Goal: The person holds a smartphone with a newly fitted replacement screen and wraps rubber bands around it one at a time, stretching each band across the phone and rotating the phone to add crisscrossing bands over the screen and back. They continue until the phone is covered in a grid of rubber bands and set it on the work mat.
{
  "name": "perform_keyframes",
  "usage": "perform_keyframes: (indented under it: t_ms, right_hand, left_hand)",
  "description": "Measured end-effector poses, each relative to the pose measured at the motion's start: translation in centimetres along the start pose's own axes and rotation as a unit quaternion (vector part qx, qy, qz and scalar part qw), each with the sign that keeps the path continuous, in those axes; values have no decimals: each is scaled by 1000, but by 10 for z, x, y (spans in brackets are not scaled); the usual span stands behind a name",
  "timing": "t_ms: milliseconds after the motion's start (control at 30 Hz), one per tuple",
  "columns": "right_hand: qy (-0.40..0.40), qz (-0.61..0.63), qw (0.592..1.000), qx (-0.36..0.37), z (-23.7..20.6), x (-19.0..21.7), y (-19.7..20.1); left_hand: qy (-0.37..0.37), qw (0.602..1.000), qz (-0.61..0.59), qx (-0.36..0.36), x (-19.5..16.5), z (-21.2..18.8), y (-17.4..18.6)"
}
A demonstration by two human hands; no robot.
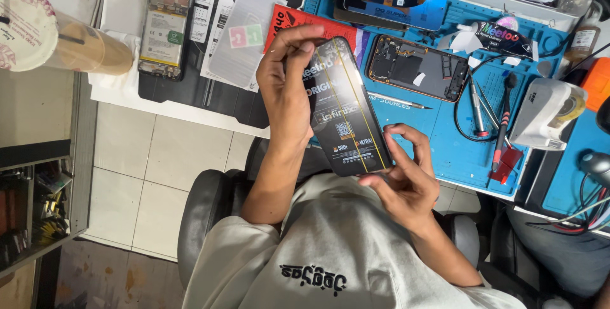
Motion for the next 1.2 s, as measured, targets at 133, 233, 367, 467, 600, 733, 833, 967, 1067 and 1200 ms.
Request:
perform_keyframes:
  t_ms: [133, 233, 367, 467, 600, 733, 833, 967, 1067, 1200]
  right_hand:
    - [29, -54, 998, -18, 0, 0, 4]
    - [66, -84, 994, -22, -4, 2, 4]
    - [74, -117, 990, -39, -7, -3, 8]
    - [112, -158, 980, -41, -7, 1, 8]
    - [138, -144, 980, 1, -4, 5, 2]
    - [167, -170, 971, 1, -2, 8, 1]
    - [169, -174, 970, -6, -2, 7, 2]
    - [182, -175, 967, -27, -2, 5, 3]
    - [181, -192, 964, -21, -3, 4, 3]
    - [195, -187, 963, 10, -1, 7, 1]
  left_hand:
    - [-34, 999, 17, -2, 3, -1, 5]
    - [-36, 999, 35, -6, 3, -2, 6]
    - [-31, 998, 60, -16, 0, -3, 3]
    - [-31, 997, 72, -4, -2, -4, 0]
    - [-20, 998, 55, -13, 1, -3, 3]
    - [-23, 999, 29, -18, 5, -1, 7]
    - [-12, 999, 27, -21, 7, -2, 8]
    - [-11, 998, 57, -8, 3, -5, 3]
    - [35, 999, 24, 0, 7, -5, 1]
    - [16, 999, 42, -13, 8, -2, 5]
Point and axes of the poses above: each hand's wrist, its own z-axis towards the middle knuckle, its own y-axis out of the back of the hand, x = y × z, the point moved 9 cm from there along z, towards the middle knuckle, and after that the axes turned 11 degrees about -x, right-handed, at the moved point
